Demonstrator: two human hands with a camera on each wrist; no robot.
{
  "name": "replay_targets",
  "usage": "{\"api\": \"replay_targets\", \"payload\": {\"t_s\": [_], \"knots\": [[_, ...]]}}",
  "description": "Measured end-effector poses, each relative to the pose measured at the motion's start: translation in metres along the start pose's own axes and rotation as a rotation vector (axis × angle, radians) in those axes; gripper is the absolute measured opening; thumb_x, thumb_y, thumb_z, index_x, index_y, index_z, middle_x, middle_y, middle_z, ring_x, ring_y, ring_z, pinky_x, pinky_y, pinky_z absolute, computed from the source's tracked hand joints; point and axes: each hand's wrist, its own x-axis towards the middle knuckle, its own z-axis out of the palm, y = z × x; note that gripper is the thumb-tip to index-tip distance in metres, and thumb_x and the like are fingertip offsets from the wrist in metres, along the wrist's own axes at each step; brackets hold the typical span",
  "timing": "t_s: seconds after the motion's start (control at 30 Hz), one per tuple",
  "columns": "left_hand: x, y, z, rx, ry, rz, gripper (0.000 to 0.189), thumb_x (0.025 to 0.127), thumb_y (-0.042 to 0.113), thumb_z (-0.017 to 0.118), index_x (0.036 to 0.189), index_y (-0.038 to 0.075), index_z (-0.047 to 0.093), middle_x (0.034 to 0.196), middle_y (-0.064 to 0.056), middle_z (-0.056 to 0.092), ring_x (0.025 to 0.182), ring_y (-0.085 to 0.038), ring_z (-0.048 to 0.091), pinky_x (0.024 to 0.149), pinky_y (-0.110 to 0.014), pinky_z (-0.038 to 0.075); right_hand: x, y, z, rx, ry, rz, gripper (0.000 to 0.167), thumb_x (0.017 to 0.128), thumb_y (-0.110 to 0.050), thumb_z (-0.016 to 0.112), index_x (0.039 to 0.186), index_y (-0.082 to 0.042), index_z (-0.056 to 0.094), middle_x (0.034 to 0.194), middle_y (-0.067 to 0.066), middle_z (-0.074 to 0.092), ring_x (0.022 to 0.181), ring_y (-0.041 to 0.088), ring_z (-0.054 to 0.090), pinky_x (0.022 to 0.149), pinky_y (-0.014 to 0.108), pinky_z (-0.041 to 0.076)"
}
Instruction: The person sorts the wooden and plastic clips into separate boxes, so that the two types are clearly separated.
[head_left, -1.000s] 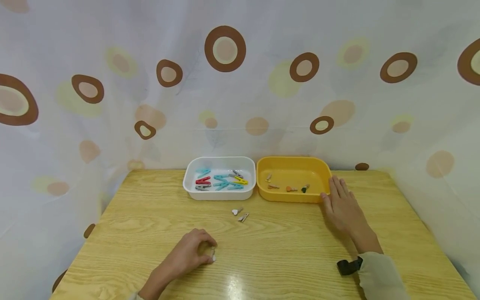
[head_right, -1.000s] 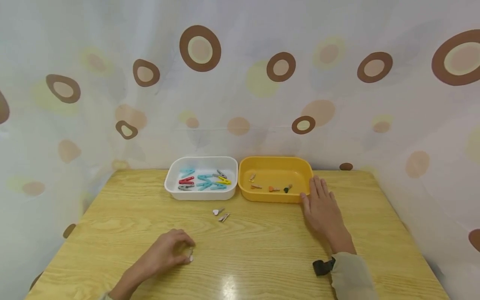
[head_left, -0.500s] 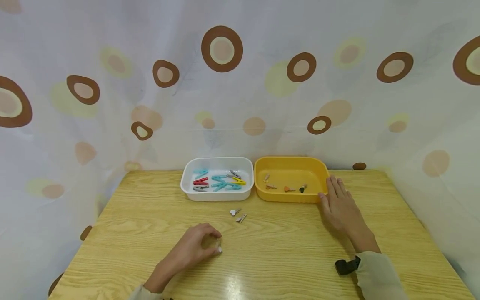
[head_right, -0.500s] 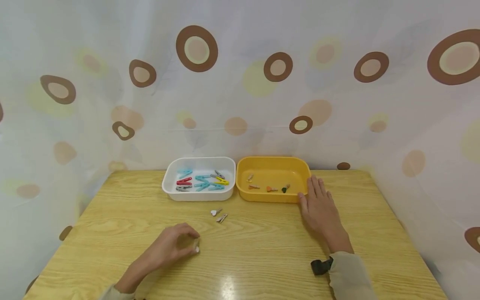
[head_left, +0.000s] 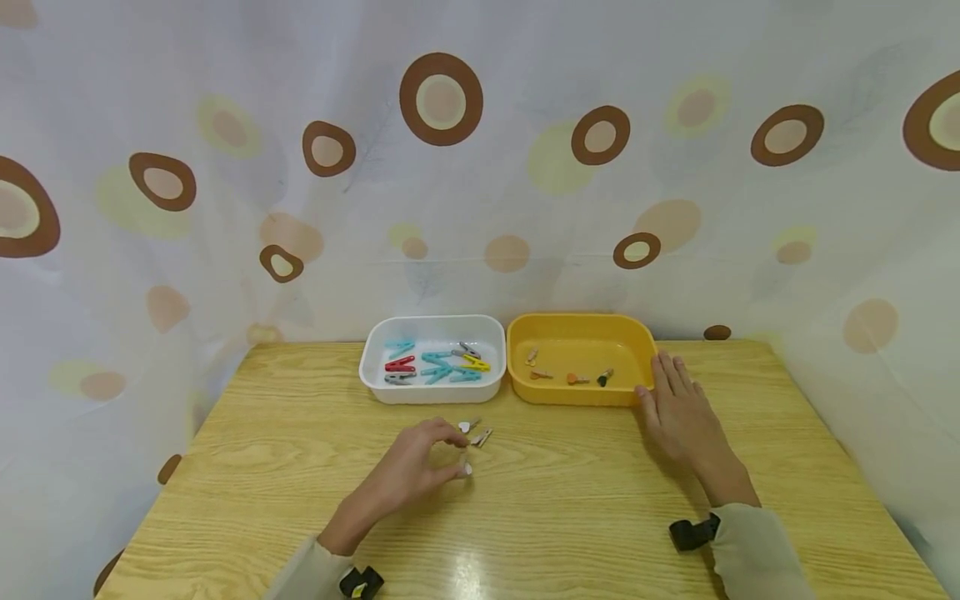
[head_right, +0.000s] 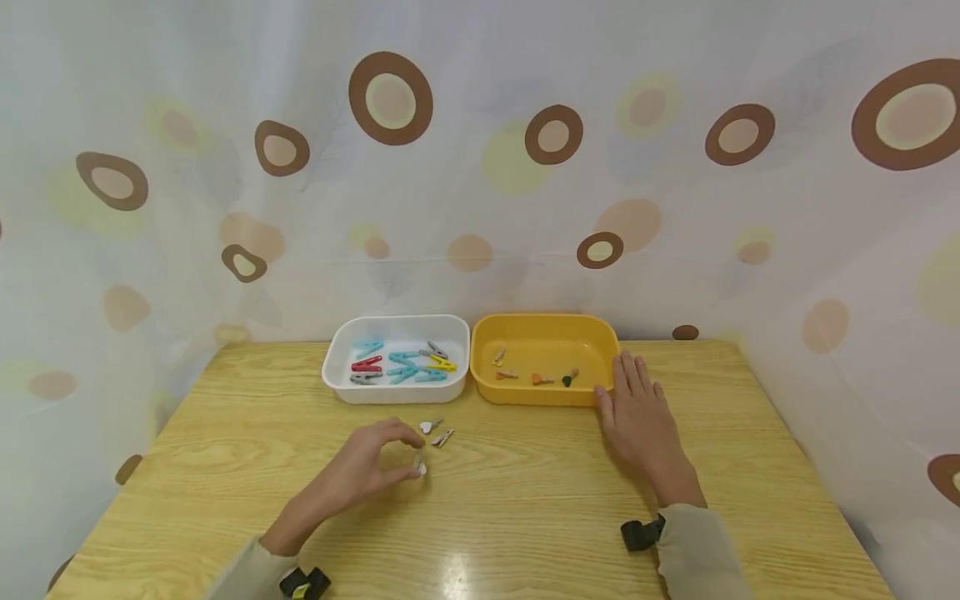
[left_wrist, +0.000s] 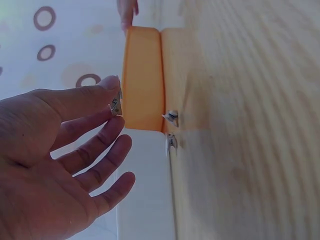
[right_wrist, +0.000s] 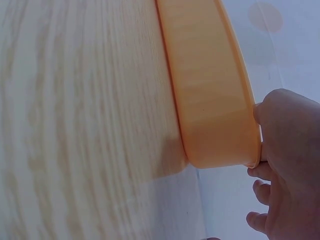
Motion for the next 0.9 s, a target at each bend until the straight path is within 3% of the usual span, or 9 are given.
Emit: {"api": "replay_targets", "payload": {"t_s": [0.23,0.47,0.77,0.9], "knots": [[0.020,0.006,0.003,-0.033,0.035,0.001,0.029,0.086,0.012,0.084,0.112,0.002,0.074,0.109,-0.005,0.072,0.103,-0.028,0.068,0.093,-0.051,0.054,0.000,0.001,0.002,-0.003,-0.002,0.000,0.070,0.114,-0.039,0.026,0.159,0.011,0.011,0.166,0.032,0.008,0.152,0.051,0.008,0.115,0.072,0.017],[0.044,0.011,0.008,-0.038,0.057,-0.003,0.027,0.089,0.017,0.083,0.113,0.009,0.075,0.112,-0.001,0.072,0.108,-0.023,0.066,0.097,-0.047,0.053,0.000,0.001,0.002,-0.006,0.006,-0.001,0.069,0.114,-0.040,0.025,0.159,0.011,0.012,0.166,0.031,0.008,0.152,0.051,0.008,0.115,0.072,0.018],[0.070,0.018,0.012,-0.074,0.066,-0.039,0.030,0.090,0.017,0.081,0.117,0.007,0.073,0.118,-0.004,0.071,0.115,-0.023,0.065,0.103,-0.047,0.050,0.001,-0.001,0.001,-0.014,0.006,0.006,0.069,0.113,-0.040,0.026,0.159,0.011,0.013,0.166,0.032,0.009,0.152,0.051,0.010,0.115,0.072,0.018],[0.081,0.020,0.014,-0.081,0.092,-0.027,0.031,0.091,0.018,0.081,0.118,0.005,0.073,0.117,-0.005,0.072,0.114,-0.024,0.065,0.103,-0.047,0.050,0.001,0.000,0.002,-0.012,0.003,0.011,0.070,0.113,-0.040,0.026,0.159,0.011,0.013,0.166,0.031,0.009,0.152,0.051,0.009,0.115,0.072,0.017]]}}
